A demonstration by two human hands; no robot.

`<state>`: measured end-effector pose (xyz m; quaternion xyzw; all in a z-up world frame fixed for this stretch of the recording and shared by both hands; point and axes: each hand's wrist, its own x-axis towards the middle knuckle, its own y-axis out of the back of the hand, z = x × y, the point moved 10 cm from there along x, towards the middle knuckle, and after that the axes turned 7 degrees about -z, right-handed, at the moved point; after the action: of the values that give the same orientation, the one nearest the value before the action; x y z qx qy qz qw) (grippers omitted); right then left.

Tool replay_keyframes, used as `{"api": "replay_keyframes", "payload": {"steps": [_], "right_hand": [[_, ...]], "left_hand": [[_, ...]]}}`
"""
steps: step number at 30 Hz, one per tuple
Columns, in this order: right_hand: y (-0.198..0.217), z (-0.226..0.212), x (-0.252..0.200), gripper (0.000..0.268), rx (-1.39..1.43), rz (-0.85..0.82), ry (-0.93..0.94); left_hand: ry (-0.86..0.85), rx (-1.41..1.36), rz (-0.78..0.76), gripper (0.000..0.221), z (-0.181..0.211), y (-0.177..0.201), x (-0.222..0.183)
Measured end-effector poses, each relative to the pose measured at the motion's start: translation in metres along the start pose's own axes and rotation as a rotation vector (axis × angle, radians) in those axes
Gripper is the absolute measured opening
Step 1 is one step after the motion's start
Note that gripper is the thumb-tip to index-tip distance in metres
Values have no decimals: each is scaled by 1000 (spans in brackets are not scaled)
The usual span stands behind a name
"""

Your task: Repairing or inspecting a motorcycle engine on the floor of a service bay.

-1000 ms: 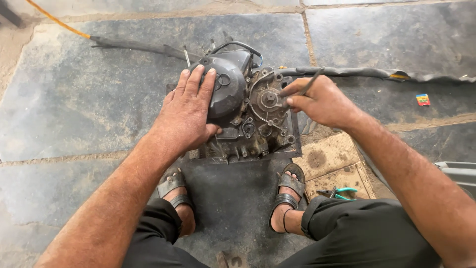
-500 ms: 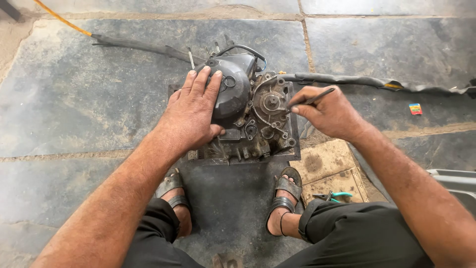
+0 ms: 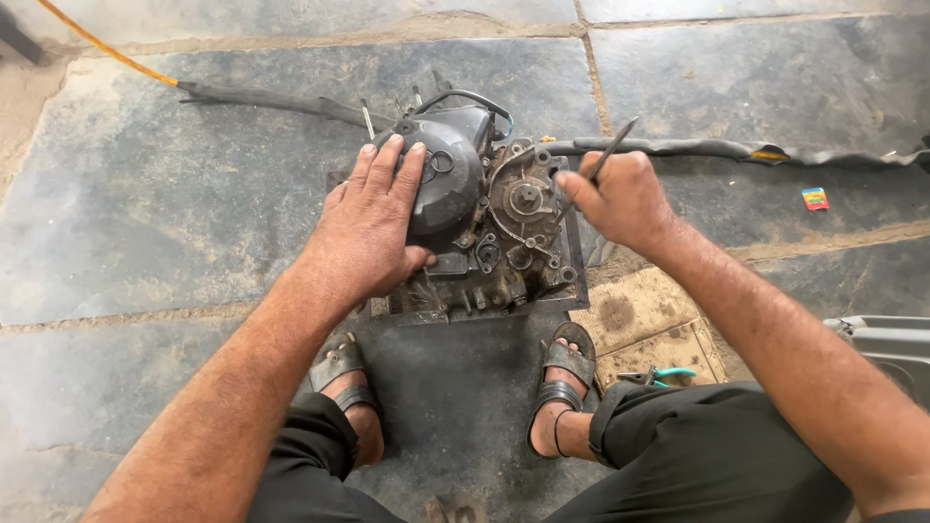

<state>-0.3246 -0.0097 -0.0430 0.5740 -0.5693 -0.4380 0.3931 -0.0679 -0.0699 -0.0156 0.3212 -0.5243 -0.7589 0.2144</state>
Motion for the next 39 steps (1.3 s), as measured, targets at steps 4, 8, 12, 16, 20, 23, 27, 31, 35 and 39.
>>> {"api": "replay_keyframes", "payload": {"steps": [4, 8, 12, 16, 20, 23, 27, 31, 35, 39], "right_hand": [[-4, 35, -13, 35, 475, 88, -249], [-25, 64, -37, 23, 1032, 140, -410], [-9, 53, -39, 16, 1194, 116, -270], [16, 30, -32, 14, 1182, 112, -140], [-4, 8, -21, 15, 629, -32, -136], [-21, 18, -17, 18, 752, -16, -244], [-39, 29, -17, 23, 936, -82, -274], [-21, 37, -16, 24, 978, 124, -240], [-19, 15, -16, 24, 808, 10, -293], [-14, 13, -22, 21, 785, 75, -336]], "left_hand": [[-5, 5, 3, 122, 0, 1, 2], [-3, 0, -6, 124, 2, 0, 3], [31, 18, -54, 125, 3, 0, 3], [7, 6, -40, 122, 5, 3, 3], [30, -3, -49, 125, 2, 3, 3], [34, -15, -30, 124, 0, 3, 0], [29, 7, -32, 127, 0, 1, 4], [32, -10, -18, 124, -1, 3, 3], [29, 4, -36, 125, 0, 0, 6], [82, 8, -70, 126, -2, 2, 2]]}}
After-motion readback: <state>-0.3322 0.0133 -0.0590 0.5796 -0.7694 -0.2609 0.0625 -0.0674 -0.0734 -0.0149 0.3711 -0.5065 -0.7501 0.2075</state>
